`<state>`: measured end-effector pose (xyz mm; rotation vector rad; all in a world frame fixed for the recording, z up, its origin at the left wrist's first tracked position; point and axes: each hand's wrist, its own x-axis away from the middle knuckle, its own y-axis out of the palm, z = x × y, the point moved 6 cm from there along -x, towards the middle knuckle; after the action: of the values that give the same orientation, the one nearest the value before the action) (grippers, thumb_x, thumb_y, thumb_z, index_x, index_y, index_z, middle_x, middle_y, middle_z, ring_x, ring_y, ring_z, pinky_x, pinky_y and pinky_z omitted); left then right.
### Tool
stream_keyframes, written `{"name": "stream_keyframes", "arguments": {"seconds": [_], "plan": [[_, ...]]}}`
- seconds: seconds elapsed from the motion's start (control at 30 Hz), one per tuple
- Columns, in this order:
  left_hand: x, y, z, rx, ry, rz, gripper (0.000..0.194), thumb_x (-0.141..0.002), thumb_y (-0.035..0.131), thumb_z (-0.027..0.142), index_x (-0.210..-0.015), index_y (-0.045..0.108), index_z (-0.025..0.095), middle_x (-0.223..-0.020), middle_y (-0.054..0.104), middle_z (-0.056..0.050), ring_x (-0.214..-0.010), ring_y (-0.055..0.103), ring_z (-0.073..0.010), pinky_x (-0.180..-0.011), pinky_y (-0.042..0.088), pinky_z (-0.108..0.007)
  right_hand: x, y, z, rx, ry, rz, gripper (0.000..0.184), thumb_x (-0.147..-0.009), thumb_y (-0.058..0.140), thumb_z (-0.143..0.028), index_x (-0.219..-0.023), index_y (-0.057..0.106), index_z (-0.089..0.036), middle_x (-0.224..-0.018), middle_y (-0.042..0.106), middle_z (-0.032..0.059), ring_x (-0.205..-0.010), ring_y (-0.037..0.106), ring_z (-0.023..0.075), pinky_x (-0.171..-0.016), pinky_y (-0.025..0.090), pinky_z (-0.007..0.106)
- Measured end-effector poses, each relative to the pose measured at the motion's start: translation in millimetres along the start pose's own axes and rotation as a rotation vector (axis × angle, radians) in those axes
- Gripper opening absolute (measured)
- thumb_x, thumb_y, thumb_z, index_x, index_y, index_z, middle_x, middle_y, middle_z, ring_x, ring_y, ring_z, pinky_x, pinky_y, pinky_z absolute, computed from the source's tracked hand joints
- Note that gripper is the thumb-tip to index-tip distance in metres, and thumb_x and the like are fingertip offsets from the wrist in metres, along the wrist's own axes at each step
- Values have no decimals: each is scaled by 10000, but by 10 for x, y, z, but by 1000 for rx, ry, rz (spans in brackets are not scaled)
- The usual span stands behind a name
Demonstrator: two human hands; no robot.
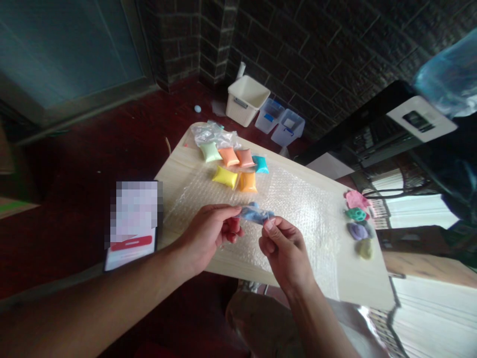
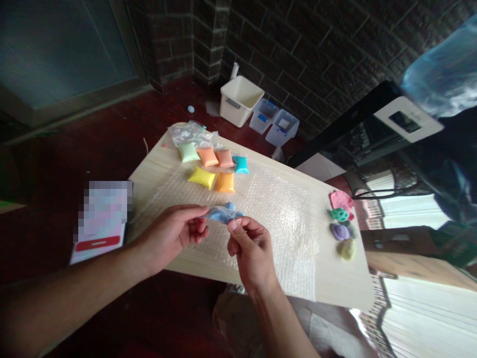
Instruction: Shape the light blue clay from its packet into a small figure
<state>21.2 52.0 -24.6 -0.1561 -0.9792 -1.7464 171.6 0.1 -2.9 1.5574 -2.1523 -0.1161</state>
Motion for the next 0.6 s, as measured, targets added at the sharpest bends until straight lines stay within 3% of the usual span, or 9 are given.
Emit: {"name": "stream_keyframes", "arguments": {"seconds": [0.07, 0.17, 0.27, 0.37, 0.47, 0.6], "plan": [[-12, -38, 90, -155, 84, -15, 402, -854, 669, 478, -603, 557, 184, -604, 550, -3, -570, 548, -146, -520, 402, -280, -27, -62, -35, -21, 13, 23, 292, -743, 934, -318, -673, 691, -171, -516, 482, -75, -434, 382, 35, -424, 302, 165], [43, -50, 322, -548, 423, 13, 362, -862, 701, 549, -847, 661, 189, -832, 659, -30, -751, 606, -174, -650, 475, -297, -66, -132, -18, -113, 113, 30, 371, -721, 948, -307, -625, 617, -169, -526, 432, -96, -418, 306, 24, -388, 284, 159], [97, 98, 298, -754, 554, -190, 402, -849, 768, 476, -1138, 678, 211, -1129, 715, -70, -996, 674, -219, -795, 533, -309, -64, -116, 46, -191, 253, -15, 429, -709, 956, -323, -615, 563, -177, -522, 405, -115, -396, 256, 16, -353, 282, 149], [95, 168, 176, -803, 544, -301, 290, -967, 648, 433, -1127, 698, 196, -947, 745, -46, -827, 703, -173, -725, 540, -275, -33, -92, 53, -166, 270, -40, 384, -740, 936, -352, -680, 594, -188, -527, 472, -108, -367, 312, 14, -338, 302, 139], [56, 114, 128, -796, 512, -213, 335, -1009, 583, 477, -961, 712, 172, -647, 666, 8, -562, 631, -125, -548, 474, -237, -5, -90, 16, -46, 179, -62, 287, -781, 907, -361, -830, 659, -225, -554, 574, -91, -340, 414, 33, -328, 324, 141], [50, 52, 146, -786, 493, -103, 472, -1050, 489, 481, -742, 665, 170, -580, 679, -12, -514, 653, -122, -531, 485, -236, 15, -105, 0, 159, 52, -68, 276, -765, 920, -326, -819, 668, -228, -523, 631, -67, -345, 495, 61, -345, 383, 157]]}}
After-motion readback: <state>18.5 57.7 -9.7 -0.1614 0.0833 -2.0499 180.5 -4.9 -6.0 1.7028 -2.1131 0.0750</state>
